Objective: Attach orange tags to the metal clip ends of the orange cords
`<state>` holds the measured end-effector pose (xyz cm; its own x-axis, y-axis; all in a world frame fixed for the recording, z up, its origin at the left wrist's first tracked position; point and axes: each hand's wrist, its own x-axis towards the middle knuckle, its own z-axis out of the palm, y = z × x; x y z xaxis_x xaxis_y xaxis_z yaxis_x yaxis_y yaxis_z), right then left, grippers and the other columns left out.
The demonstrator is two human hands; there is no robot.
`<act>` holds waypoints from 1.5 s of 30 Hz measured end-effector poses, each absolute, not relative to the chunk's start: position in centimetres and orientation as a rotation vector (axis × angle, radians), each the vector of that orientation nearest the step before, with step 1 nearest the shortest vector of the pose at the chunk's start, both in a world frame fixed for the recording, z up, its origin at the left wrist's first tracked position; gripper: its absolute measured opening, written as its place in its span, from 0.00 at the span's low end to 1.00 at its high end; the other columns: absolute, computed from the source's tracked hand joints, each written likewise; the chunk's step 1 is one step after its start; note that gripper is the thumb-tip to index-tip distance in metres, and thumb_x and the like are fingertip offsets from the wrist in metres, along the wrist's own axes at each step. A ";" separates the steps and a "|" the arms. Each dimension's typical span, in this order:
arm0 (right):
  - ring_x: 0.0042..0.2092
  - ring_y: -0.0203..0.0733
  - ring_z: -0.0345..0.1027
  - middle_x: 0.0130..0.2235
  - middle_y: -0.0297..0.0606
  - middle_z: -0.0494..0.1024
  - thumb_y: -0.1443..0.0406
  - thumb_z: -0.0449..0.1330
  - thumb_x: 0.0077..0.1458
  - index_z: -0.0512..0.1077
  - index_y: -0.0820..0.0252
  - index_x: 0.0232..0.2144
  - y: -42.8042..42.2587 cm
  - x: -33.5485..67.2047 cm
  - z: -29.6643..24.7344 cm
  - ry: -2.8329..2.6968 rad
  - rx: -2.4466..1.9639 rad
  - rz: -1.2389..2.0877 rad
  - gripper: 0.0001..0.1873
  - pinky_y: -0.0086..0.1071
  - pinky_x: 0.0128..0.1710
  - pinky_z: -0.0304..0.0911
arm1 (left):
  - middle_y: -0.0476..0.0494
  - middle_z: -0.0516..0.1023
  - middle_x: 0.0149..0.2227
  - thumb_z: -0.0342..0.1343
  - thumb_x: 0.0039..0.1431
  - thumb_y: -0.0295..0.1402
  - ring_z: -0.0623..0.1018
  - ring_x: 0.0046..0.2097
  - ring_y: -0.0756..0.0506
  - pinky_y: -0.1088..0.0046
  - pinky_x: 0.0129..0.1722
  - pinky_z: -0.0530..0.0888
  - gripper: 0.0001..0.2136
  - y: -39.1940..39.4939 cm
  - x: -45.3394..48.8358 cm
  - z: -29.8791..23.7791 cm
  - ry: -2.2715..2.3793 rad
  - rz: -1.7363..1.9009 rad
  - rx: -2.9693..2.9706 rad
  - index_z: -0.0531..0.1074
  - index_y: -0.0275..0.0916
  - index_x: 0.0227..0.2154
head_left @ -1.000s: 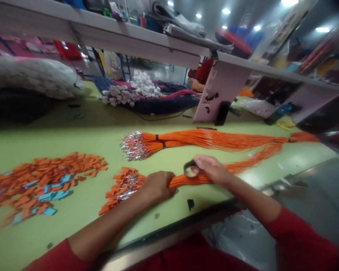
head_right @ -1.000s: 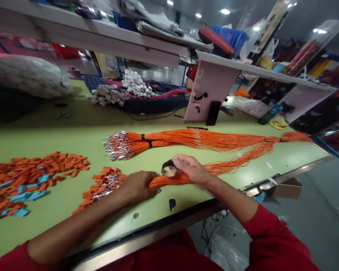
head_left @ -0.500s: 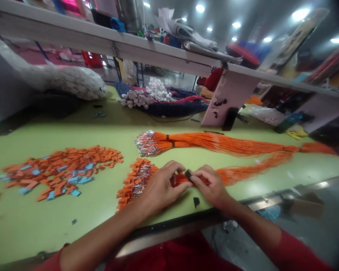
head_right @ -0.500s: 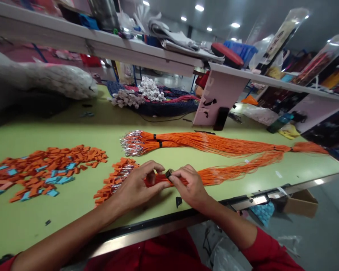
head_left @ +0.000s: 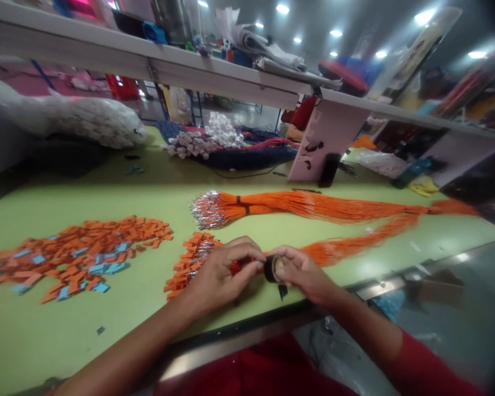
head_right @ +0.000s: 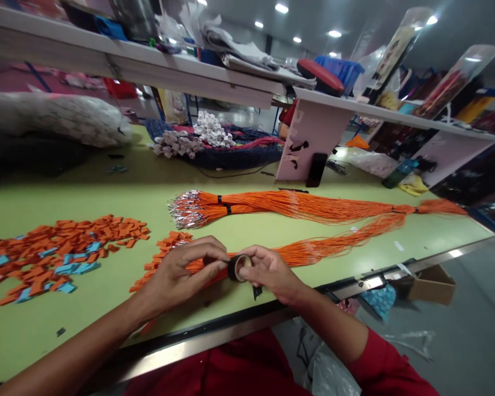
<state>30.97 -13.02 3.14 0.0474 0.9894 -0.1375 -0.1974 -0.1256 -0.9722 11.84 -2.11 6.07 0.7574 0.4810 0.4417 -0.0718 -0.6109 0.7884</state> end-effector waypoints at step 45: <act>0.24 0.26 0.58 0.36 0.39 0.77 0.61 0.73 0.42 0.73 0.65 0.34 -14.6 27.0 0.2 -0.232 -1.101 1.410 0.19 0.22 0.24 0.53 | 0.33 0.70 0.58 0.59 0.51 0.38 0.69 0.58 0.35 0.59 0.57 0.66 0.31 1.2 14.4 2.9 0.532 0.056 2.659 0.63 0.35 0.59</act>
<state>26.99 -14.58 0.19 0.2276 0.8573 -0.4618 -0.6638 -0.2104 -0.7177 14.37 1.20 2.85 0.9257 0.3758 -0.0433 0.3588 -0.8359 0.4155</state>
